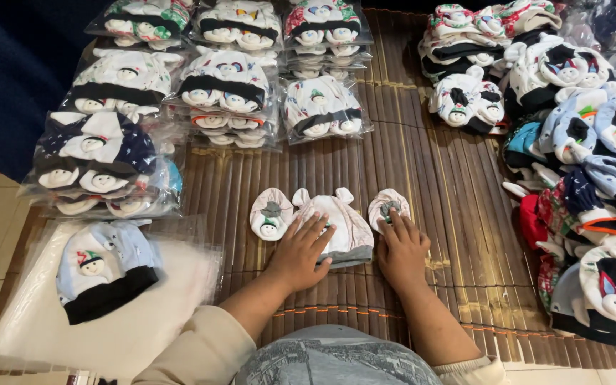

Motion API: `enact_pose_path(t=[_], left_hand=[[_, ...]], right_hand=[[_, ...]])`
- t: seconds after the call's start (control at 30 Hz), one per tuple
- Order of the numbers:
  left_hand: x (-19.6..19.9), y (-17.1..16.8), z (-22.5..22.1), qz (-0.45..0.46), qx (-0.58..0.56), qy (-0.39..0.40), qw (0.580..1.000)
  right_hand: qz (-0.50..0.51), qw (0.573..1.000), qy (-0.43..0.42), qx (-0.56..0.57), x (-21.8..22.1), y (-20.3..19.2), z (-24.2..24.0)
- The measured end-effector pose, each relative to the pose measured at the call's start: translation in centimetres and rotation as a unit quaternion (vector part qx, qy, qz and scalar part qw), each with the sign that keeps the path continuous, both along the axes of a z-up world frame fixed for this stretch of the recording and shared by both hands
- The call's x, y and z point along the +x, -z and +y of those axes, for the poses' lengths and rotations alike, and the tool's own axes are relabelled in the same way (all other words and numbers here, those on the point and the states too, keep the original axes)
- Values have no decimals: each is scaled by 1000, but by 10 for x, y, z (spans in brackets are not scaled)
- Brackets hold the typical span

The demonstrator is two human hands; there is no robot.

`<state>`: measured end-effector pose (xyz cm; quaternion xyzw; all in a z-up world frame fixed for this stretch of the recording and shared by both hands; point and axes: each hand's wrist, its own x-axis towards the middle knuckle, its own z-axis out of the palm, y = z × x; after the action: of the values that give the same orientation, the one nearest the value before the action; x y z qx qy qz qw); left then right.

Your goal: Packaging baby hats and booties into clear plastic bags on a bamboo mat

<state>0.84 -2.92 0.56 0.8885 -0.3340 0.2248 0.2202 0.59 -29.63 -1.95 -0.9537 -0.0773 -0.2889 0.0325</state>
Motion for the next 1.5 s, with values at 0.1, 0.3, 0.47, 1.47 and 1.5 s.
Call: enact_pose_path(t=[0.1,0.3,0.47,1.47,1.5], left_hand=[[-1,-4,2,15,-5,7,1000],[1,-1,5,20,-1,23,1000],[1,0,1,30,-29,20,999],[79,17,-13,232,-71,15,970],[79,17,-12,231,-71,15,970]], right_hand=[[-12,1000,4,-6,0,1,1],[-19,1000,-4,1,2,6,-5],[51,987,5,151,1,-5,-12],[-58,960,-274,15,-27,-40,61],[-58,960,-274,16,-24,-35,60]])
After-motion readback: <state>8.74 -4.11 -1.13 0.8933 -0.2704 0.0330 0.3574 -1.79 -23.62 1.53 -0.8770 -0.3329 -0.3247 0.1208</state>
